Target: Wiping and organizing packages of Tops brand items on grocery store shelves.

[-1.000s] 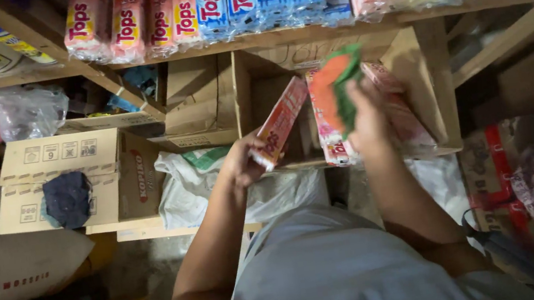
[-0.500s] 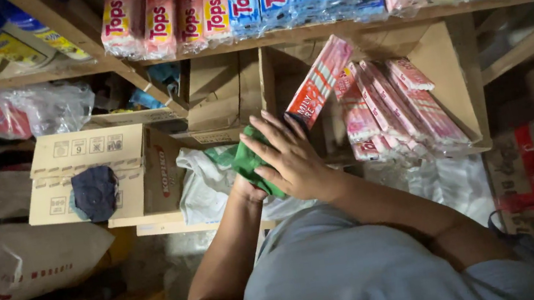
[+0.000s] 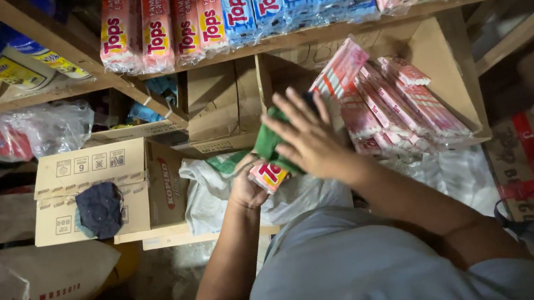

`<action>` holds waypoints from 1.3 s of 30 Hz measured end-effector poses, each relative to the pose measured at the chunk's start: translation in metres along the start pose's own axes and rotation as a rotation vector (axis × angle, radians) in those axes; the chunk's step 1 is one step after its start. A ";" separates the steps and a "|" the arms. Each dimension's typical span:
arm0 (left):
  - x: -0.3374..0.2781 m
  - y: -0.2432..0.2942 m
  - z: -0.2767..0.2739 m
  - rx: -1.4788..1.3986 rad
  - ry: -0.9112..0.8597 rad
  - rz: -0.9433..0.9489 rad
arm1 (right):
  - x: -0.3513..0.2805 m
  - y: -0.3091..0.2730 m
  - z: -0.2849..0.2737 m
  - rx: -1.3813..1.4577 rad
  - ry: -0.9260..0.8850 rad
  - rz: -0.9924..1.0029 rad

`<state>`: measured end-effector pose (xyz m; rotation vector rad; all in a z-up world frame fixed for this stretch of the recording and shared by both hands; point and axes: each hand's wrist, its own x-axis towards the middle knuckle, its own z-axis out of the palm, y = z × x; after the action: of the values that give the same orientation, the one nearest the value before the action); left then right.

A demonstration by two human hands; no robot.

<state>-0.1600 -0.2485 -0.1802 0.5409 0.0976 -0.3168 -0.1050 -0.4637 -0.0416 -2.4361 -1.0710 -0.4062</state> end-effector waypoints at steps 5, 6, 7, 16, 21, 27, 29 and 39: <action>-0.017 0.042 0.118 0.139 -0.172 -0.060 | 0.002 0.037 -0.012 -0.028 0.020 0.116; -0.019 0.044 0.123 0.185 -0.128 -0.083 | 0.003 0.043 -0.017 -0.017 0.041 0.146; -0.020 0.045 0.124 0.186 -0.129 -0.082 | 0.003 0.047 -0.020 -0.017 0.042 0.145; -0.023 0.051 0.126 0.183 -0.223 -0.072 | 0.001 0.095 -0.035 -0.074 0.124 0.253; -0.021 0.052 0.116 0.209 -0.234 -0.107 | -0.003 0.131 -0.043 -0.087 0.164 0.371; -0.020 0.055 0.114 0.175 -0.273 -0.136 | -0.027 0.208 -0.028 0.079 0.379 0.452; -0.015 0.057 0.103 0.171 -0.292 -0.152 | -0.024 0.199 -0.045 0.366 0.400 0.556; 0.007 0.055 0.077 -0.189 -0.422 -0.295 | -0.033 0.211 -0.042 1.034 0.679 0.545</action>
<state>-0.1352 -0.2458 -0.0881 0.2626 -0.2023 -0.6957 0.0274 -0.6321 -0.0787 -1.3811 -0.1757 -0.3281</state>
